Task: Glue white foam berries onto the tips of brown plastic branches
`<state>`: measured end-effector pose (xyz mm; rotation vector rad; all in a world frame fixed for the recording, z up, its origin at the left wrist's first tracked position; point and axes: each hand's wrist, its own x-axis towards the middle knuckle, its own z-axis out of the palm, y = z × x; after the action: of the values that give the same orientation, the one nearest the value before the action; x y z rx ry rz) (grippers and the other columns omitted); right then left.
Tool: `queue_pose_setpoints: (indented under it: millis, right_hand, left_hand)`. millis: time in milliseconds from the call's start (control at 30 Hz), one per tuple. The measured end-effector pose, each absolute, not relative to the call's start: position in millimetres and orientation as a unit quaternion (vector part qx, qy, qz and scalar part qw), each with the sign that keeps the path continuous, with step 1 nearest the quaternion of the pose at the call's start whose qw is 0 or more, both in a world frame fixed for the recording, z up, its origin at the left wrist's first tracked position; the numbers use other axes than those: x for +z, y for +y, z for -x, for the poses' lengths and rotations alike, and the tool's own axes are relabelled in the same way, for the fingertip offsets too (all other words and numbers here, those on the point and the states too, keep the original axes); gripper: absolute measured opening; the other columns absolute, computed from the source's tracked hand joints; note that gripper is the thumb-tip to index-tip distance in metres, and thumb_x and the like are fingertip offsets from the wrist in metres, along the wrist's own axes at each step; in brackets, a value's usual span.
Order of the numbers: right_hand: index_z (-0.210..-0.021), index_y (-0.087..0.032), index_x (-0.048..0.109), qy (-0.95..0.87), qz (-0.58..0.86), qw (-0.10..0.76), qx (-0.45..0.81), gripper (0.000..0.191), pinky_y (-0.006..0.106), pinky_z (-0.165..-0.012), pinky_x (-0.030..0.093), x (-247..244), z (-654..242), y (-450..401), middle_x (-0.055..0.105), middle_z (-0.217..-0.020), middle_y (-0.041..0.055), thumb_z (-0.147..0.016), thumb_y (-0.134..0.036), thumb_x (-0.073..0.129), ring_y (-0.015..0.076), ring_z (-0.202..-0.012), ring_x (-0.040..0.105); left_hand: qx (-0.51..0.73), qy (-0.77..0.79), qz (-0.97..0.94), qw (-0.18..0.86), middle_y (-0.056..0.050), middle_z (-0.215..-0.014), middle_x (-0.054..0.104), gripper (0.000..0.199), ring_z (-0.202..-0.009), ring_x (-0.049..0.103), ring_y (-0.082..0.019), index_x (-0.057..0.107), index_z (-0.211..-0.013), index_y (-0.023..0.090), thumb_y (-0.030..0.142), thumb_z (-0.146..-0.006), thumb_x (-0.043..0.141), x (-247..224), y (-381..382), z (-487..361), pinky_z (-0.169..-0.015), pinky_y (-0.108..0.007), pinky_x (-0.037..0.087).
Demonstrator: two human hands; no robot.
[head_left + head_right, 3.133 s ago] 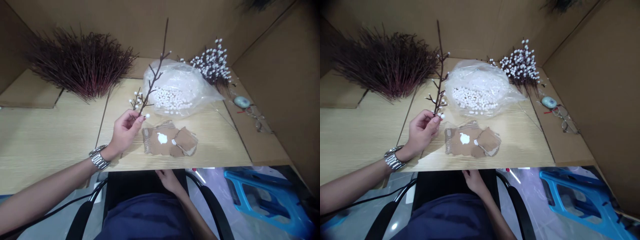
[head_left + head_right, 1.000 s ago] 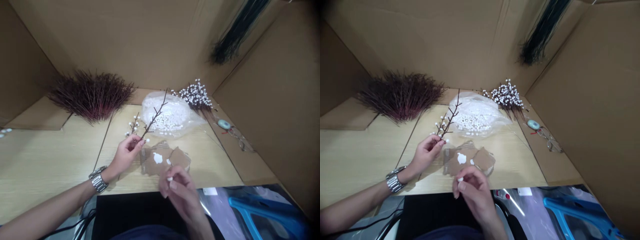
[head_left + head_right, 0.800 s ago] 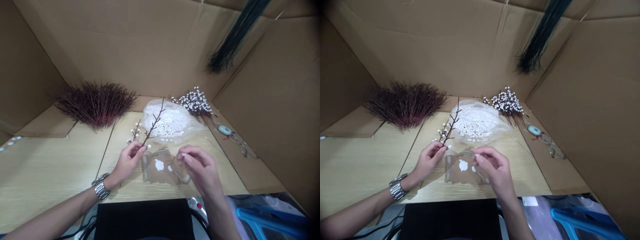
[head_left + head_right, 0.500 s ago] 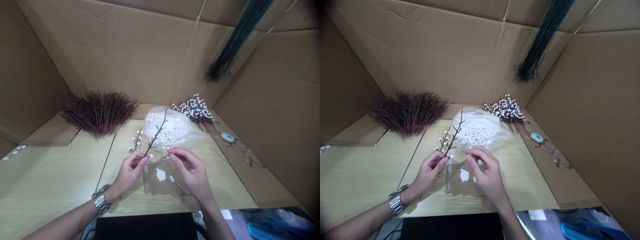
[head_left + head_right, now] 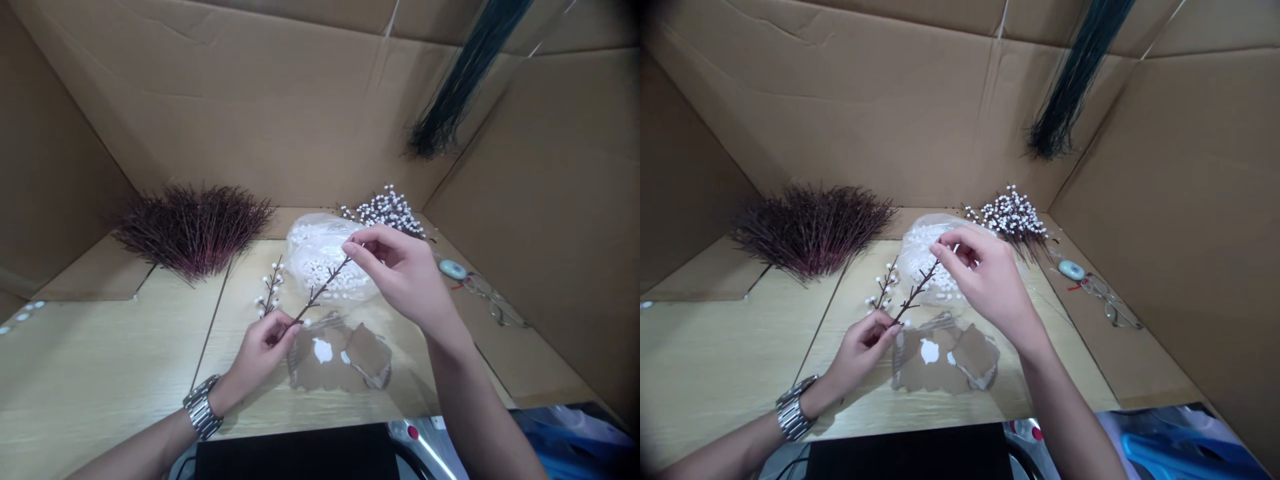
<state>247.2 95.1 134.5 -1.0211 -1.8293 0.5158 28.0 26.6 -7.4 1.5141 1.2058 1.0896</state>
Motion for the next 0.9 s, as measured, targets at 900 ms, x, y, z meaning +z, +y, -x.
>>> queue_pose_setpoints:
  millis: [900]
  right_hand:
    - [-0.092, -0.023, 0.071, -0.762, 0.389, 0.508, 0.095, 0.007, 0.032, -0.067, 0.044, 121.9, -259.9, 93.3, 0.069, -0.09, 0.0019, -0.095, -0.023, 0.065, 0.0151, -0.078, 0.058]
  left_hand:
    - [0.463, 0.466, -0.544, 0.522, -0.003, -0.089, 0.065, 0.03, -0.066, 0.055, -0.015, 0.064, -0.094, 0.02, 0.05, -0.095, 0.062, 1.9, 31.2, -25.6, -0.056, -0.024, 0.041]
